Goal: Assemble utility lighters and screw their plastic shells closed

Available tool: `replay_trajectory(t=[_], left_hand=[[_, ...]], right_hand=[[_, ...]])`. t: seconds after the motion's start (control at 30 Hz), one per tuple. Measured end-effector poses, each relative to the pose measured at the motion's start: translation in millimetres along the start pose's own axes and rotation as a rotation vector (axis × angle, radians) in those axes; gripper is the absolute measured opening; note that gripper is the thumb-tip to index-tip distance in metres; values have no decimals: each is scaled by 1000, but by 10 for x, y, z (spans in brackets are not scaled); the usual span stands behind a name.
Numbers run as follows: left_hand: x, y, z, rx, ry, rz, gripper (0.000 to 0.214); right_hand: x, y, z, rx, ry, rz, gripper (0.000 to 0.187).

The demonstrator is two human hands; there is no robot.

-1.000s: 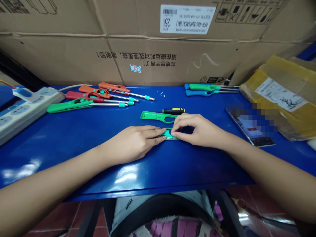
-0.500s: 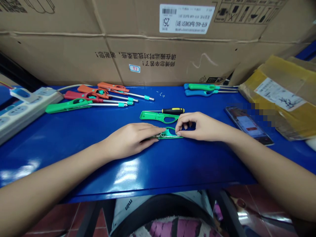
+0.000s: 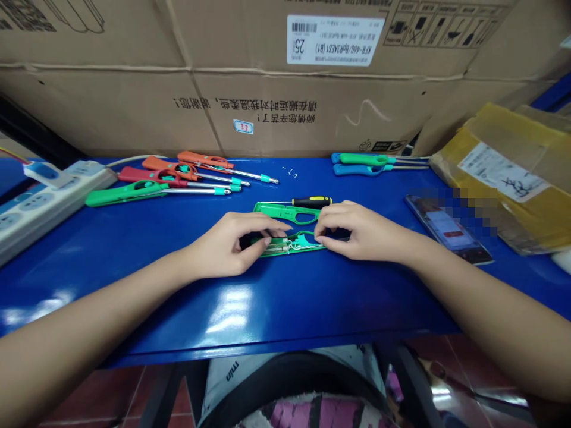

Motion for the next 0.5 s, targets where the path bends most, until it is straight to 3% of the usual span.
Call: replay_trajectory(t=[0.2, 0.5], left_hand=[[3, 60, -47, 50, 197, -151, 38], [26, 172, -3, -136, 268, -24, 37]], right_hand=[[-3, 0, 7, -12, 25, 3, 12], [-8, -31, 13, -22, 24, -7, 10]])
Point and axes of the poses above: each hand's wrist, its own x-axis towards the middle knuckle, its own z-axis out of the back of the hand, y = z × x, the point moved 4 cm from there along x, towards the middle knuckle, and after that the axes turned 5 degrees about z, right-handed, at the moved point
